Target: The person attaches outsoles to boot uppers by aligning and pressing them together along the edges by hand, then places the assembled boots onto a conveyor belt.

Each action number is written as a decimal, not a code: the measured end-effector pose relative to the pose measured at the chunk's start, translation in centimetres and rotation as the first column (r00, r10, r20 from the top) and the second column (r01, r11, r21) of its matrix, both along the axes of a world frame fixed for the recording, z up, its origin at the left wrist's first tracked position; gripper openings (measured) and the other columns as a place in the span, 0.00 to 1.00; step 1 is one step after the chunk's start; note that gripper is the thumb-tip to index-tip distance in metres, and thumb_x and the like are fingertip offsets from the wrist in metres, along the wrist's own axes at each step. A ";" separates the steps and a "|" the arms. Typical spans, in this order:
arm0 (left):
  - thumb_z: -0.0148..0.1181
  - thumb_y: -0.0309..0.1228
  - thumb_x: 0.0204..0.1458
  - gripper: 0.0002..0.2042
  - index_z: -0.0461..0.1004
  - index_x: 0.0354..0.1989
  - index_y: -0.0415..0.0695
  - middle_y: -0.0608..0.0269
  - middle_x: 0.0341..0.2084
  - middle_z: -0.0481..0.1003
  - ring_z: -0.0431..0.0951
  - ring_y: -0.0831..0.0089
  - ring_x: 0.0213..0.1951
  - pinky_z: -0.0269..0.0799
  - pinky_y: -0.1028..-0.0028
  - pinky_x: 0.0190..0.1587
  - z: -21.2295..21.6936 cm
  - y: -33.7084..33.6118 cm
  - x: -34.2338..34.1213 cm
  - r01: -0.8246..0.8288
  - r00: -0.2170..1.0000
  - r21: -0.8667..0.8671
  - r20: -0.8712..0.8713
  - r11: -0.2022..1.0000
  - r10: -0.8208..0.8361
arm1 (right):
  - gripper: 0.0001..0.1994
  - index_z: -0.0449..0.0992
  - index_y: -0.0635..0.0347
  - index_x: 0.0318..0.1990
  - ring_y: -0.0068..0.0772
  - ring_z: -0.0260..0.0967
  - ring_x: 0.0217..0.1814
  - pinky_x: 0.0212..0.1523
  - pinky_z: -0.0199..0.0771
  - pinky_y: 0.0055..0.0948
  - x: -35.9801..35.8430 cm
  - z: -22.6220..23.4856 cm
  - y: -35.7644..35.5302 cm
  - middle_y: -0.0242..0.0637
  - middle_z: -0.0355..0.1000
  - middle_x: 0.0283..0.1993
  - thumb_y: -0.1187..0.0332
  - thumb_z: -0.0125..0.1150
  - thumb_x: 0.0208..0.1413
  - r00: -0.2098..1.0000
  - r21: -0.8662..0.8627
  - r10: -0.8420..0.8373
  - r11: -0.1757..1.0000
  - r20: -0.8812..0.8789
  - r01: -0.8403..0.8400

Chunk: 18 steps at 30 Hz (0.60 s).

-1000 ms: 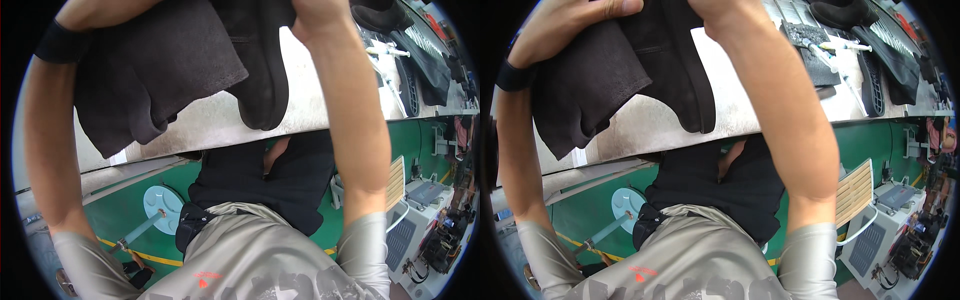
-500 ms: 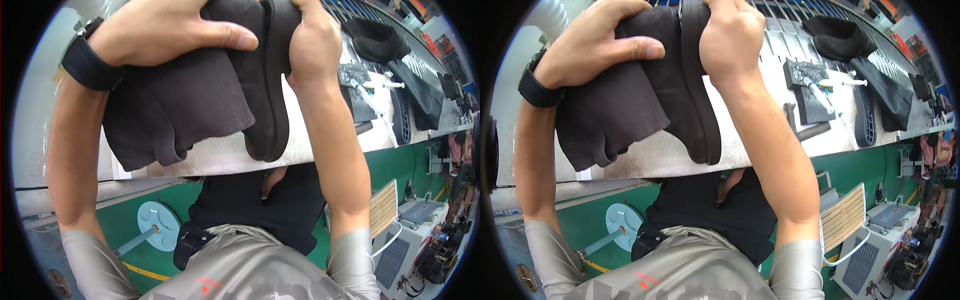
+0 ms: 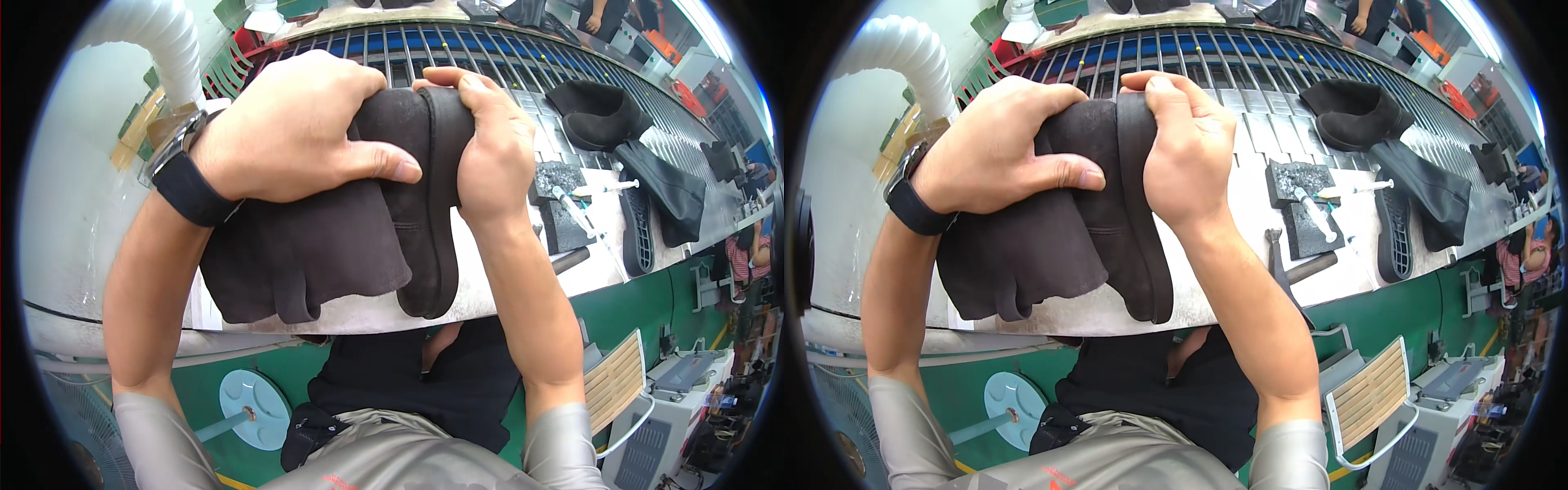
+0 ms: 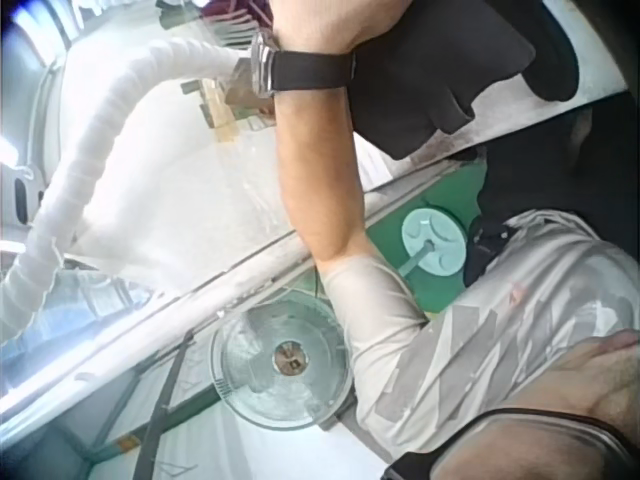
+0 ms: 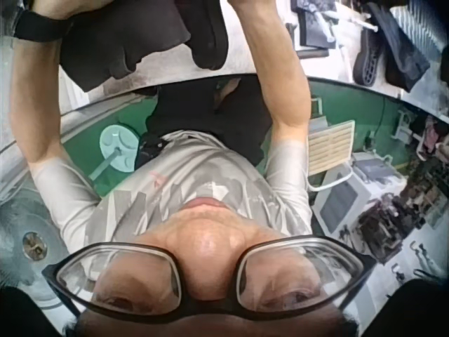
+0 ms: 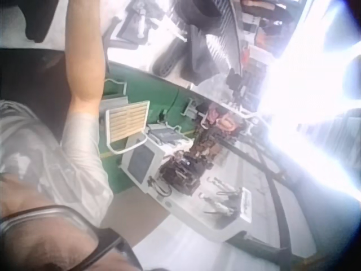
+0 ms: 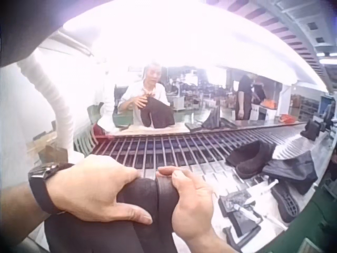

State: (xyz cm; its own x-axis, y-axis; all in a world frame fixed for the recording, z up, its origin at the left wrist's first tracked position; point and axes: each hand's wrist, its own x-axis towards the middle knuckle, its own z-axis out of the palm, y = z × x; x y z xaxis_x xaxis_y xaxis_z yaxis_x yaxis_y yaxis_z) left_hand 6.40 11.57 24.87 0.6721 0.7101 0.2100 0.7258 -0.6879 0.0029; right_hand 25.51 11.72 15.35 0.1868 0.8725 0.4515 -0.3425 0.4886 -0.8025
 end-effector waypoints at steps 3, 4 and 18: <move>0.78 0.56 0.46 0.36 0.80 0.52 0.34 0.42 0.39 0.81 0.81 0.43 0.48 0.75 0.55 0.53 0.2 -0.6 0.1 0.015 0.999 0.030 -0.028 0.999 -0.015 | 0.16 0.85 0.71 0.44 0.16 0.71 0.37 0.41 0.71 0.20 0.1 0.4 -0.5 0.32 0.80 0.37 0.66 0.53 0.72 0.997 0.020 -0.036 0.999 0.069 0.035; 0.79 0.56 0.46 0.37 0.79 0.52 0.34 0.42 0.39 0.82 0.81 0.44 0.47 0.75 0.56 0.52 0.1 -0.7 0.1 0.015 0.999 0.055 -0.051 0.998 -0.012 | 0.16 0.85 0.71 0.44 0.16 0.71 0.37 0.41 0.71 0.20 0.1 0.4 -0.6 0.32 0.80 0.37 0.66 0.53 0.72 0.997 0.027 -0.035 0.999 0.068 0.033; 0.81 0.54 0.39 0.38 0.78 0.50 0.34 0.51 0.33 0.79 0.81 0.51 0.39 0.74 0.58 0.43 1.8 -5.1 0.8 0.199 0.980 0.153 -0.027 0.968 -0.198 | 0.21 0.81 0.75 0.48 0.34 0.79 0.49 0.57 0.75 0.32 1.7 2.5 -6.0 0.48 0.82 0.46 0.65 0.44 0.70 0.937 0.065 -0.120 0.992 0.328 0.105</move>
